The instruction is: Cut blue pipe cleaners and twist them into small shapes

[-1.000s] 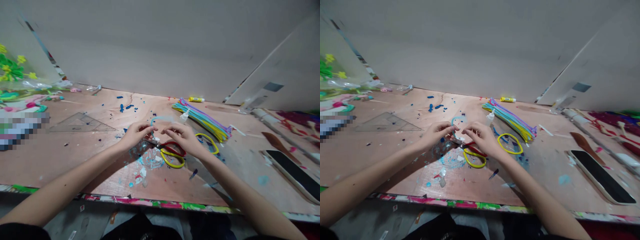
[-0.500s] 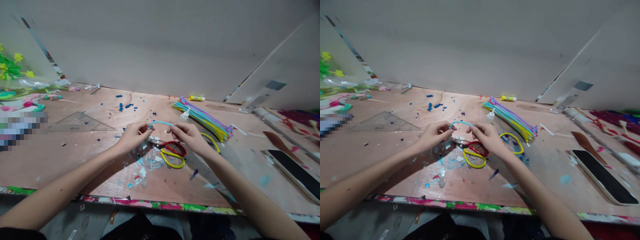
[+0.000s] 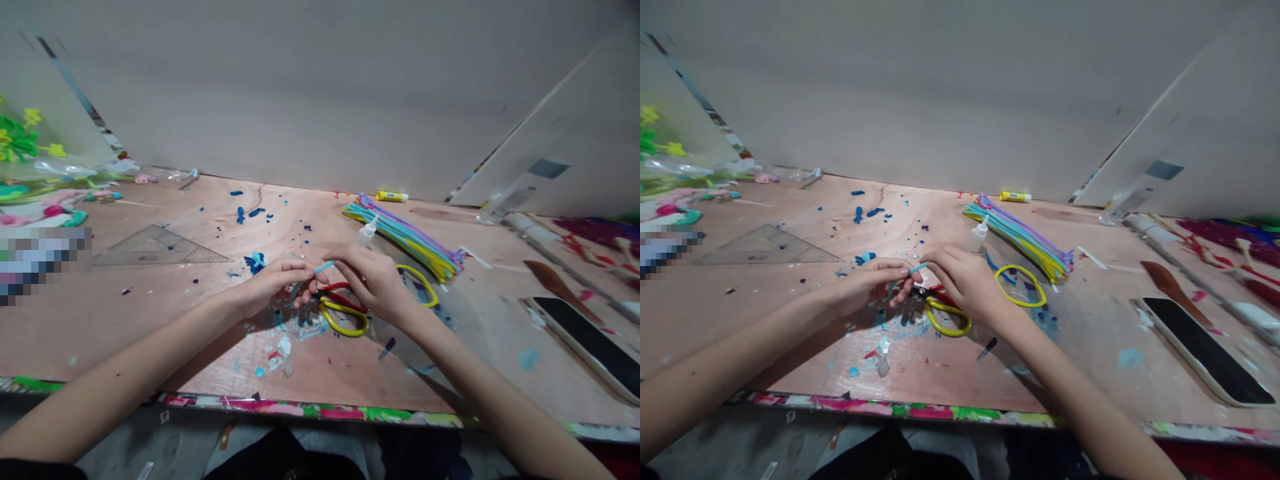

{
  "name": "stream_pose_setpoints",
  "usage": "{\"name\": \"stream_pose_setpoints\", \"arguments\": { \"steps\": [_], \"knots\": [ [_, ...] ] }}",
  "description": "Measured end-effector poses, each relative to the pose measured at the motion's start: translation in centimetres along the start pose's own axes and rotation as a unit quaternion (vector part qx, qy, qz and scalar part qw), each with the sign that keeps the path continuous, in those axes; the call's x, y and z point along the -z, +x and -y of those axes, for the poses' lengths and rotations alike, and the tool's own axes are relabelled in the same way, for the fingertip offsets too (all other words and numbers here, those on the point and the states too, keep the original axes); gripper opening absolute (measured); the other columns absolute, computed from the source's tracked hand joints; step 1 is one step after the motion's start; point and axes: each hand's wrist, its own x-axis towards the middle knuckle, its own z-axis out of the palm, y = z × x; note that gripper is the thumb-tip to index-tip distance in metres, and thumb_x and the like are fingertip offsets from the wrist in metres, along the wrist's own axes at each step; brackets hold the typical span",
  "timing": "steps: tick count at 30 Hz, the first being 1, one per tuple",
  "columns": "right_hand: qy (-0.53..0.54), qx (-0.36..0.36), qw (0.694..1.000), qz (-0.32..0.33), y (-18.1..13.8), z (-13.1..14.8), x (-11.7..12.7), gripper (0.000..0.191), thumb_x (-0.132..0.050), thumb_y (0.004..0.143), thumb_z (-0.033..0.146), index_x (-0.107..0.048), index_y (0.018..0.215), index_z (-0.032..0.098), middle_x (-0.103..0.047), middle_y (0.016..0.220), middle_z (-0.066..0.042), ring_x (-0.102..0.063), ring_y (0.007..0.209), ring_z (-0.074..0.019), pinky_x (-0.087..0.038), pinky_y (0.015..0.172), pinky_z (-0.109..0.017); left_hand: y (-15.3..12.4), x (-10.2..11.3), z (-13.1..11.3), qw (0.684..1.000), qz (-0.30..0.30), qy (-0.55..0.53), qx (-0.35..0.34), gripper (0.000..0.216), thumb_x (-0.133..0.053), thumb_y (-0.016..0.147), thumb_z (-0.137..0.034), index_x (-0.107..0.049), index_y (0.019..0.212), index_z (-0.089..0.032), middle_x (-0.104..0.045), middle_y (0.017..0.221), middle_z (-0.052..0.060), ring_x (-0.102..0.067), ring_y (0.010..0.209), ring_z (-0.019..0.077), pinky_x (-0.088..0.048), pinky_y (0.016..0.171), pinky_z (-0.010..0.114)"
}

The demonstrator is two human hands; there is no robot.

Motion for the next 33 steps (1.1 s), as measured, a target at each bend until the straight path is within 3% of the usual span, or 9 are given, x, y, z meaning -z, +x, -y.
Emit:
{"name": "stream_pose_setpoints", "arguments": {
  "steps": [3, 7, 11, 24, 33],
  "knots": [
    [-0.026, 0.0, 0.998, -0.059, -0.4, -0.1, -0.1, 0.019, -0.046, 0.101, 0.023, -0.065, 0.107, 0.023, -0.074, 0.102, -0.008, -0.068, 0.089, -0.0196, -0.049, 0.075, -0.032, -0.2, -0.3, -0.2, 1.0, 0.006, -0.022, 0.01, 0.016, -0.067, 0.086, -0.03, -0.07, 0.08, -0.015, -0.061, 0.07, 0.001, -0.051, 0.054, 0.0072, -0.037, 0.052, 0.023],
    [-0.045, 0.024, 0.994, -0.092, -0.5, 0.0, -0.2, 0.015, -0.049, 0.1, 0.019, -0.064, 0.103, 0.023, -0.073, 0.096, -0.008, -0.066, 0.085, -0.0188, -0.048, 0.07, -0.031, -0.4, -0.8, -0.6, 1.0, 0.003, -0.024, -0.005, 0.019, -0.069, 0.084, -0.03, -0.068, 0.072, -0.015, -0.058, 0.066, 0.0, -0.049, 0.052, 0.007, -0.036, 0.049, 0.022],
    [-0.048, 0.017, 0.992, -0.114, -0.4, 0.4, -0.4, 0.014, -0.051, 0.1, 0.019, -0.064, 0.099, 0.022, -0.071, 0.094, -0.008, -0.065, 0.085, -0.0195, -0.047, 0.07, -0.032, -0.4, -1.1, -0.6, 0.999, -0.027, -0.037, -0.02, 0.017, -0.073, 0.081, -0.033, -0.072, 0.083, -0.017, -0.059, 0.069, 0.0, -0.049, 0.054, 0.0082, -0.04, 0.052, 0.022],
    [-0.013, -0.056, 0.992, -0.113, -0.4, 0.8, -1.2, 0.016, -0.051, 0.1, 0.026, -0.064, 0.093, 0.021, -0.069, 0.085, -0.006, -0.061, 0.072, -0.0171, -0.045, 0.069, -0.032, 0.0, -1.0, 0.3, 0.993, -0.07, -0.079, -0.058, 0.035, -0.083, 0.073, -0.049, -0.071, 0.078, -0.017, -0.056, 0.065, -0.002, -0.052, 0.057, 0.0076, -0.045, 0.057, 0.021],
    [0.103, -0.13, 0.983, -0.082, -0.2, 2.2, -1.6, 0.018, -0.053, 0.099, 0.032, -0.068, 0.095, 0.022, -0.07, 0.084, -0.004, -0.061, 0.071, -0.0162, -0.045, 0.064, -0.029, 0.0, -1.1, 0.5, 0.985, -0.132, -0.068, -0.091, 0.029, -0.082, 0.074, -0.047, -0.077, 0.086, -0.022, -0.066, 0.081, 0.002, -0.061, 0.074, 0.013, -0.052, 0.068, 0.027]
  ]
}}
